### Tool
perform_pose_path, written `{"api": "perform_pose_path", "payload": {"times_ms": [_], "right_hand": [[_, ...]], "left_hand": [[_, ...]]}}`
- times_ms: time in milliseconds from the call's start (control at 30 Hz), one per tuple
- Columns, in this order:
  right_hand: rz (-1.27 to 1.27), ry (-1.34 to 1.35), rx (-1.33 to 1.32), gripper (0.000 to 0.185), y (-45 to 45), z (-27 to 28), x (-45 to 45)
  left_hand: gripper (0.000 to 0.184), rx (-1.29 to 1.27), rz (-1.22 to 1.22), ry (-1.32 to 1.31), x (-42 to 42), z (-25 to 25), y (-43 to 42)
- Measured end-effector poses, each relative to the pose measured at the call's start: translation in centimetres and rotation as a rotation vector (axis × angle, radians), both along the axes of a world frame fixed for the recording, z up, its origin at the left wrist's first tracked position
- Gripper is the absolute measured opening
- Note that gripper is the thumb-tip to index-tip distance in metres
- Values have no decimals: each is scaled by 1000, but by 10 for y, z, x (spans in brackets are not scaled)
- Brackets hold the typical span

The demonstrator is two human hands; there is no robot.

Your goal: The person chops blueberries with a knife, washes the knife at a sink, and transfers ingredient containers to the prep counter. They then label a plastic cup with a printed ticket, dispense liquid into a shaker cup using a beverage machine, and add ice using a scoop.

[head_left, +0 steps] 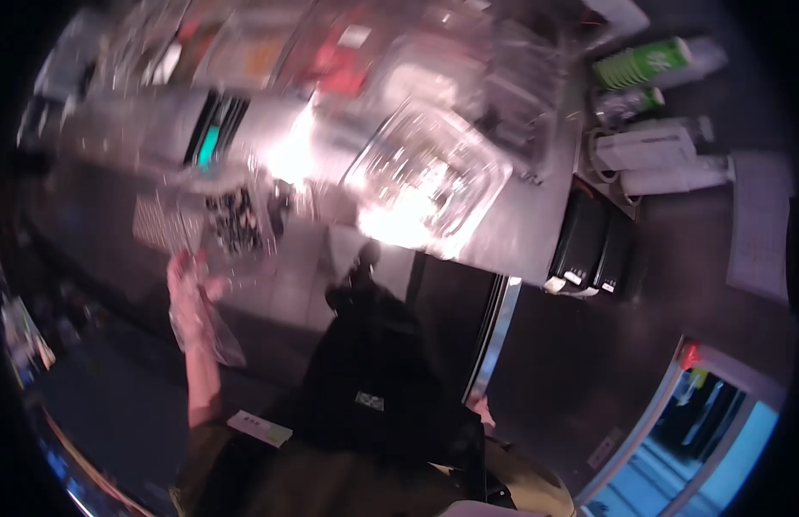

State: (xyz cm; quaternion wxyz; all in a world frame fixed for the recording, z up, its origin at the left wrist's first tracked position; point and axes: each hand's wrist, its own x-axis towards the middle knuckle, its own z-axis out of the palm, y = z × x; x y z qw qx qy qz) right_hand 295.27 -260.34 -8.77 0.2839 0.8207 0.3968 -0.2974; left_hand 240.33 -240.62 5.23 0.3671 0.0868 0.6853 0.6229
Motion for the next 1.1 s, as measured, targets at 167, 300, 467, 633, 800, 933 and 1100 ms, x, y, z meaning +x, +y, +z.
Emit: {"api": "perform_pose_path", "payload": {"times_ms": [167, 300, 467, 633, 800, 933, 1100], "right_hand": [[290, -11, 170, 43, 6, 39, -17], [398, 123, 132, 39, 5, 33, 8], [302, 120, 29, 44, 9, 44, -16], [444, 145, 18, 52, 3, 33, 33], [434, -43, -90, 60, 11, 36, 6], [382, -2, -46, 69, 7, 38, 0], [253, 77, 4, 58, 14, 46, -10]], "left_hand": [[49, -73, 35, 63, 17, -37, -79], [40, -91, 122, -107, 31, -140, -130], [33, -183, 12, -193, 59, -230, -112], [30, -11, 35, -251, 124, -325, -18], [31, -219, 41, 66, 177, -399, 91], [27, -393, -96, 130, 185, -414, 158], [21, -499, -144, 93, 181, -433, 185]]}}
